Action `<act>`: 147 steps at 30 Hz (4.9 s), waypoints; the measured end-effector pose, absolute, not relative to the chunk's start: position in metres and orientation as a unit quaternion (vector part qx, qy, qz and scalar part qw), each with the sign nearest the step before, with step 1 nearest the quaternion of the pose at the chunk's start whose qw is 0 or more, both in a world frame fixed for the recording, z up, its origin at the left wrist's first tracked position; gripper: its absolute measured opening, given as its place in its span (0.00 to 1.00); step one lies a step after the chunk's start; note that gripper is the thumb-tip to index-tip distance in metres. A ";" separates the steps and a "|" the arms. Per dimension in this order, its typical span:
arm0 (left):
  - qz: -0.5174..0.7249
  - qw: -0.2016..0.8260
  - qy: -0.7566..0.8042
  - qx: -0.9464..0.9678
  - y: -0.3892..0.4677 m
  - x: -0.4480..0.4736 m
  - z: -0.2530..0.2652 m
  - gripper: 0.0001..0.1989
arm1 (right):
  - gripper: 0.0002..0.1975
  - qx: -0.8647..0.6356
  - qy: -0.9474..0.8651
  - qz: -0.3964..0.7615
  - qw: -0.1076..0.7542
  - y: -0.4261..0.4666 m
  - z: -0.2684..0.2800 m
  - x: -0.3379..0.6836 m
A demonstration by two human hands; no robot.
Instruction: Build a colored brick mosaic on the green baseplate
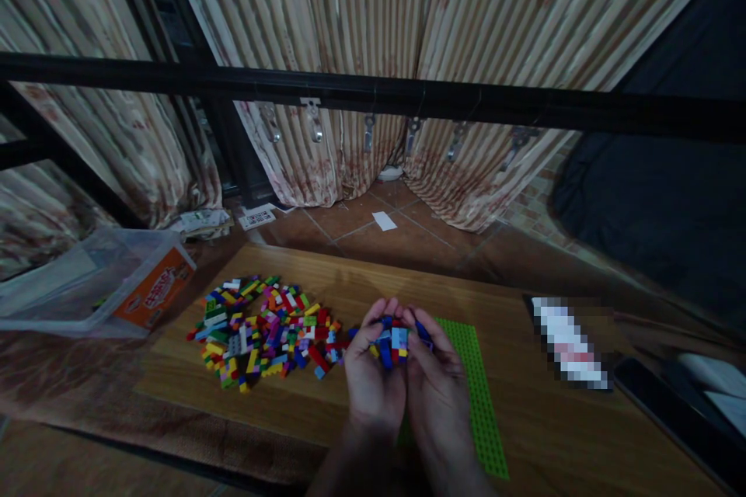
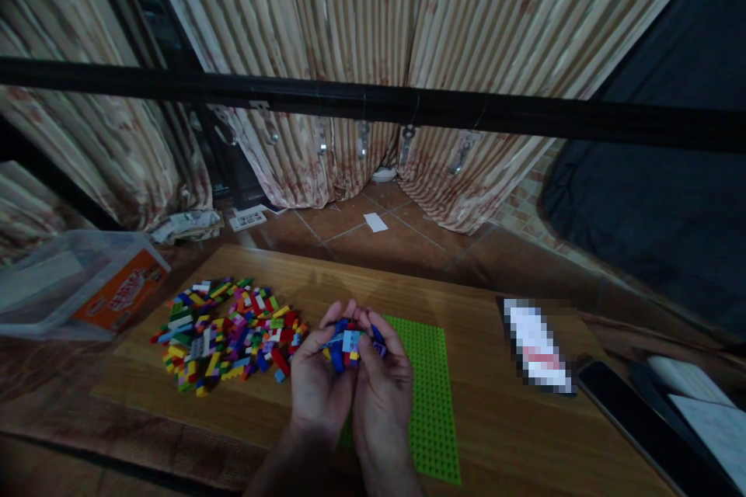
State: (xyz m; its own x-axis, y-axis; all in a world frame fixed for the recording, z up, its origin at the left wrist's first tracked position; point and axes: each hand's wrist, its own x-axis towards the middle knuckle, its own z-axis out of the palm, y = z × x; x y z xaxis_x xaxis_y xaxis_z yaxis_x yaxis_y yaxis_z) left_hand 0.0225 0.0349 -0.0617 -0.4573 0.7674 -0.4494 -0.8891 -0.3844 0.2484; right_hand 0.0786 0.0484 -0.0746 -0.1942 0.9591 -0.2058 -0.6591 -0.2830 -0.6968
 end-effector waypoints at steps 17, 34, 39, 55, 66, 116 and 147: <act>0.810 0.461 0.360 0.018 0.037 0.045 -0.065 0.13 | 0.13 -0.375 -0.334 0.654 0.566 0.051 -0.075 0.081; 0.820 0.470 0.322 -0.059 0.037 0.038 -0.074 0.10 | 0.13 -0.318 -0.211 0.741 0.553 0.055 -0.075 0.080; 0.807 0.420 0.414 0.018 0.034 0.035 -0.084 0.16 | 0.15 -0.373 -0.266 0.731 0.505 0.050 -0.081 0.067; 0.756 0.082 0.641 0.108 0.002 -0.106 -0.099 0.10 | 0.17 -0.309 -0.462 0.747 0.365 0.039 -0.121 -0.085; 0.735 0.058 0.661 0.140 -0.004 -0.119 -0.106 0.09 | 0.18 -0.326 -0.467 0.748 0.340 0.038 -0.130 -0.084; 0.908 0.002 0.395 -0.137 -0.110 -0.223 -0.039 0.08 | 0.22 -0.138 -0.976 0.118 0.122 0.005 -0.102 -0.095; 0.610 0.191 0.702 0.312 -0.058 -0.163 -0.051 0.21 | 0.06 -0.222 -0.711 0.600 0.292 0.028 -0.051 -0.073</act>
